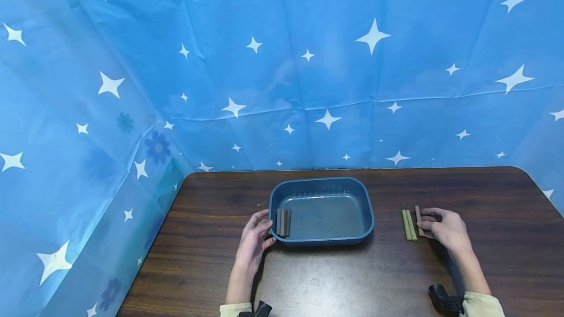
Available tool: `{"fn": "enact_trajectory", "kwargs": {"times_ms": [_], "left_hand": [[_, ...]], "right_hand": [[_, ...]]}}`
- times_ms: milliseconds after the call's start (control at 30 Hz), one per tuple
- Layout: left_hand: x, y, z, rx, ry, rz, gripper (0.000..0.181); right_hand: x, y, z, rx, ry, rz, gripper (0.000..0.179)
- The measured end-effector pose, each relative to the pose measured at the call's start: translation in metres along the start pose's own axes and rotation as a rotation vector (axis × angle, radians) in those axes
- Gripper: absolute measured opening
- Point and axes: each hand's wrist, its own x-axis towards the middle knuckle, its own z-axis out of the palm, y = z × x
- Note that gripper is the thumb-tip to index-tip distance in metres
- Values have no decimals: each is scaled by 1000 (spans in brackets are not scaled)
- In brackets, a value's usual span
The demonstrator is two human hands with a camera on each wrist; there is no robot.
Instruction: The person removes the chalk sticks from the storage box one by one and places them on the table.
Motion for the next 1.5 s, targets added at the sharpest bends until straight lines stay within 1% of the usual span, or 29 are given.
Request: {"fn": "enact_trajectory", "kwargs": {"times_ms": [200, 333, 600, 800, 900, 1000, 1100, 1167, 1300, 1500], "left_hand": [[0, 0, 0, -3, -2, -4, 40], [0, 1, 0, -5, -5, -4, 40], [0, 1, -1, -6, -2, -8, 41], [-1, 1, 0, -12, 6, -10, 39], [-2, 1, 0, -15, 7, -10, 39], [-2, 1, 0, -11, 4, -7, 39], [-2, 1, 0, -5, 6, -8, 40], [-2, 1, 0, -2, 6, -8, 40], [-3, 1, 0, 1, 7, -8, 39], [-1, 2, 1, -1, 8, -5, 38]], "right_hand": [[0, -5, 2, -143, 35, -25, 41], [-1, -8, 3, -177, 27, -32, 39], [-6, -8, 8, -217, 49, -99, 33], [-6, -6, 9, -250, 66, -124, 33], [-6, -6, 9, -244, 78, -123, 32], [-6, -7, 10, -238, 117, -112, 32], [-7, -8, 11, -241, 182, -115, 32], [-8, -11, 12, -258, 225, -124, 33], [-12, -21, 14, -261, 269, -156, 34], [-18, -43, 19, -245, 279, -223, 33]]}}
